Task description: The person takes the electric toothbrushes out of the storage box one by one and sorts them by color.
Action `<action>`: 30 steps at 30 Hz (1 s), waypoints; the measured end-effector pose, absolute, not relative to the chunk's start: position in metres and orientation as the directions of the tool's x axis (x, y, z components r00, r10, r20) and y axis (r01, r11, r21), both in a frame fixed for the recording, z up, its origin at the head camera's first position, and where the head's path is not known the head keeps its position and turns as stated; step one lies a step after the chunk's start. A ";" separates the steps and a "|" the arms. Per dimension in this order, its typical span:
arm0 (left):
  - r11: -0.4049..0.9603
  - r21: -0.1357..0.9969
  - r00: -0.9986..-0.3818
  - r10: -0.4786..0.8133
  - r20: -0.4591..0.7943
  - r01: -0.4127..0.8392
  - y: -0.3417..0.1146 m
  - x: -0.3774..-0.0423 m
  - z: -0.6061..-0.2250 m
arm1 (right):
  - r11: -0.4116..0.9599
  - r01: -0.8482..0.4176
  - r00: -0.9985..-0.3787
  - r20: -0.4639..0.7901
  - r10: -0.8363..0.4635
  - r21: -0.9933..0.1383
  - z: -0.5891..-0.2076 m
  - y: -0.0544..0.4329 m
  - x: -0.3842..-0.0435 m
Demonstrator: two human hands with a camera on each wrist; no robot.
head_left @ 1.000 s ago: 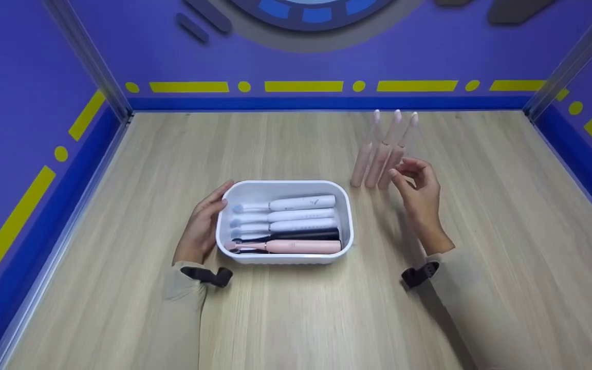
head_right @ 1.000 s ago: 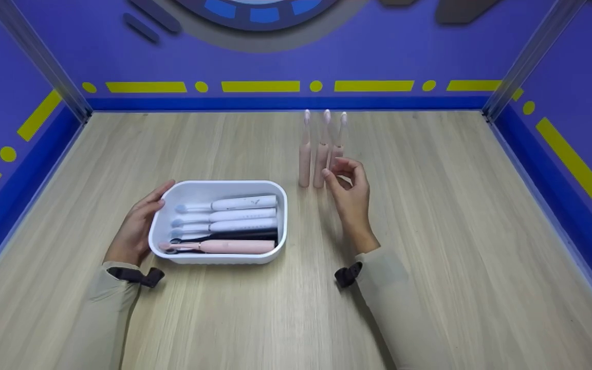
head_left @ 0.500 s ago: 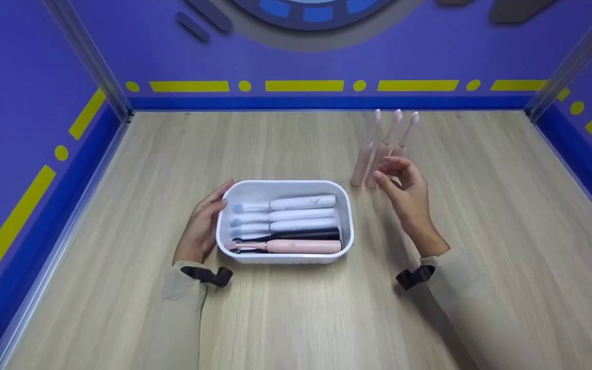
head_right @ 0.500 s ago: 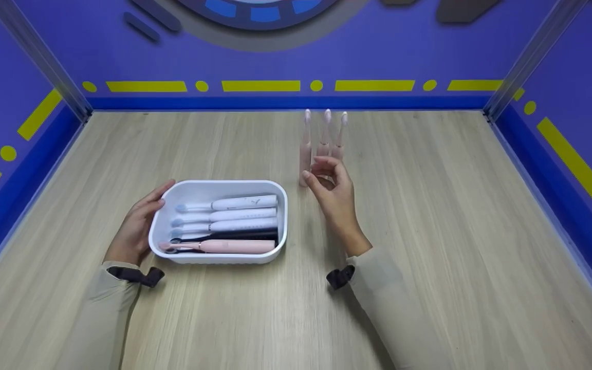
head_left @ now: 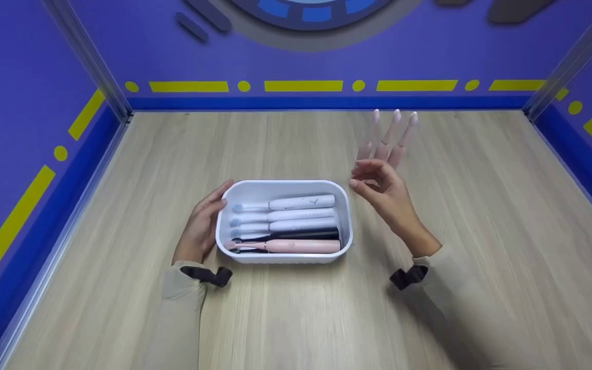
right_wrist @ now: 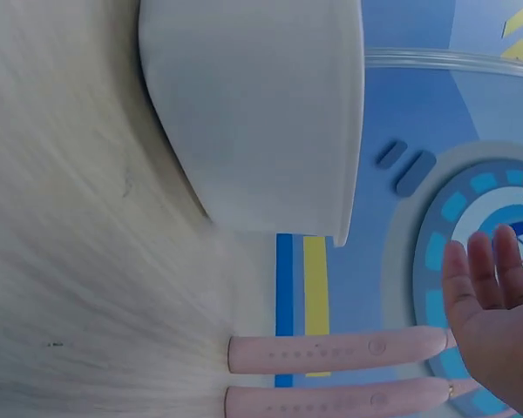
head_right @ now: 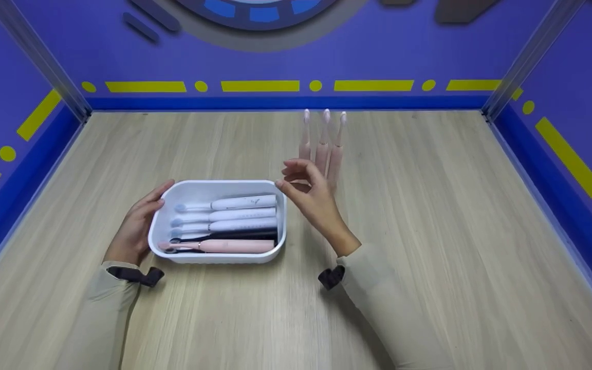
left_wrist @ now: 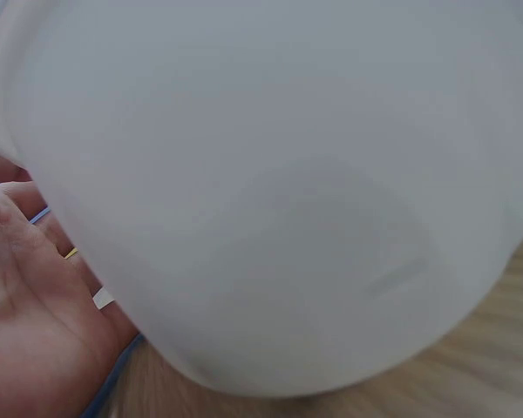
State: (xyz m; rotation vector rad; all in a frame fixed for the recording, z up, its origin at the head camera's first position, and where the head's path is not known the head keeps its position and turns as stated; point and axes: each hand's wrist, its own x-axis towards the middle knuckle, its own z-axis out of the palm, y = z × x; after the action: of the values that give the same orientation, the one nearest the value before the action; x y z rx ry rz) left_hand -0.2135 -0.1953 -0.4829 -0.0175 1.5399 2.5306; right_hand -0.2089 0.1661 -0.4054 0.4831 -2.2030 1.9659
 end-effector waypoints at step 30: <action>-0.428 0.894 -0.988 0.131 -0.084 -0.133 -0.194 -0.213 -0.484 | 0.351 -0.419 -0.718 0.070 -0.692 -0.837 -0.387 0.137 -0.217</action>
State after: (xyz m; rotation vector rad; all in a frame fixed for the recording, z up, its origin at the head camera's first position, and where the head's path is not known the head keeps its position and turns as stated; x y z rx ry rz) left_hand -0.2134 -0.1941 -0.4842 -0.0024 1.5846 2.5303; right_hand -0.2171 0.1366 -0.3875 1.1977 -2.8138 1.5817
